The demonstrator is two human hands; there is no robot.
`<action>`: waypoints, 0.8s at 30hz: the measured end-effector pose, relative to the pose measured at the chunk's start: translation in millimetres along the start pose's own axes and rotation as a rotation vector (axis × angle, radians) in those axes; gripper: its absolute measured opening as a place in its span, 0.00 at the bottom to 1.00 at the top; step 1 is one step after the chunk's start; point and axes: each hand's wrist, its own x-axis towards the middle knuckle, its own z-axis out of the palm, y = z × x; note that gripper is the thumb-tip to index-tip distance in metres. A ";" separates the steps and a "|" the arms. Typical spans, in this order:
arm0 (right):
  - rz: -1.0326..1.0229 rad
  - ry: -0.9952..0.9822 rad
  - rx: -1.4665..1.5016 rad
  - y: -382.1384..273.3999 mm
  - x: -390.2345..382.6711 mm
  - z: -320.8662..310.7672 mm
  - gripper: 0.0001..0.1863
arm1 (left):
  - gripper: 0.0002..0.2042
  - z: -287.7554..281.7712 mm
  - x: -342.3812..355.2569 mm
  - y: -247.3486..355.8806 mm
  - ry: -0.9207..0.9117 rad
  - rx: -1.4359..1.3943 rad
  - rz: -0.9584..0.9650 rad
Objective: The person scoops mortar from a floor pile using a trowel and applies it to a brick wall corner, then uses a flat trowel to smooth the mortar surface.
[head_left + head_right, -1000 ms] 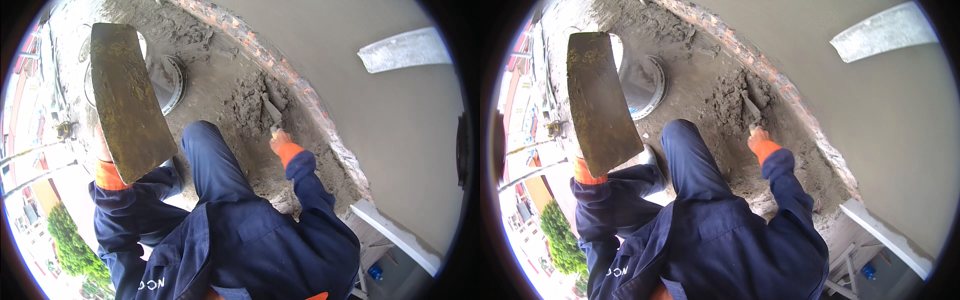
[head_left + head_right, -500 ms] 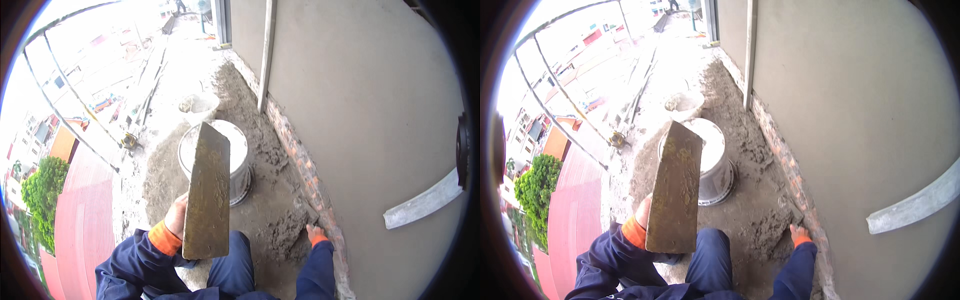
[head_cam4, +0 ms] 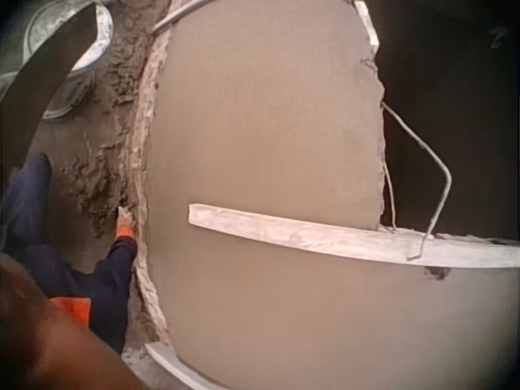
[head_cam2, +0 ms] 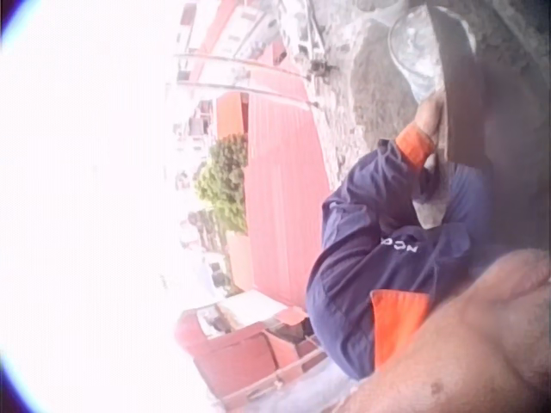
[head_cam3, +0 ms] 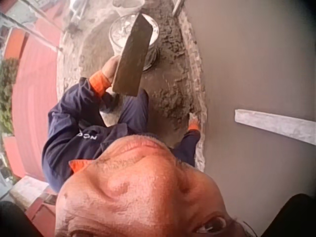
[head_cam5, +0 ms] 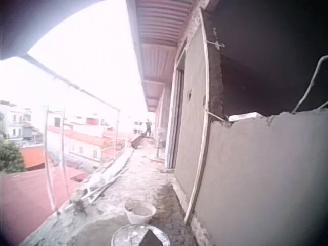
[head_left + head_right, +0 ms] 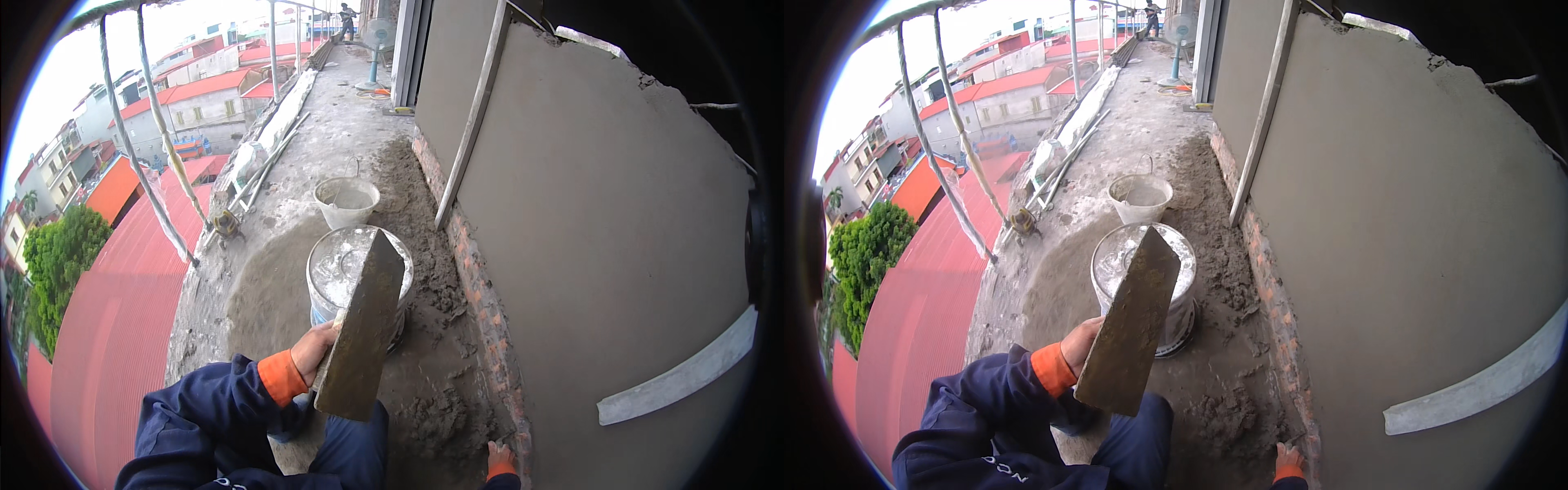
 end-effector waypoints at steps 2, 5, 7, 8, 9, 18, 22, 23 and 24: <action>-0.010 -0.086 0.111 16.0 16.4 46.4 0.36 | 0.15 -5.2 -13.7 -0.2 0.020 0.014 0.007; 0.143 -0.220 0.498 -28.1 -35.4 50.0 0.35 | 0.17 -14.7 -13.5 -0.9 0.043 0.029 0.010; 0.023 -0.297 0.474 -30.3 -50.2 47.3 0.33 | 0.15 -5.1 -11.6 4.7 -0.004 0.009 0.034; -0.014 -0.218 0.360 -41.6 -77.5 35.1 0.31 | 0.15 5.0 -6.5 5.0 -0.032 0.007 0.009; -0.405 0.307 -0.016 -17.3 -64.8 85.8 0.26 | 0.16 10.7 2.7 7.8 -0.054 -0.020 -0.008; -0.046 -0.116 -0.021 -99.1 -142.4 75.5 0.21 | 0.17 -59.1 -42.7 5.5 0.053 0.411 0.129; 0.014 -0.204 0.043 -97.5 -141.0 111.2 0.21 | 0.18 -84.4 -52.1 4.8 0.016 1.443 0.385; -0.002 -0.212 0.064 -99.4 -146.4 101.4 0.21 | 0.18 -74.5 -55.1 6.7 0.022 1.876 0.537; -0.017 -0.208 0.099 -101.6 -149.0 94.8 0.22 | 0.18 -68.2 -50.3 8.6 0.004 2.094 0.624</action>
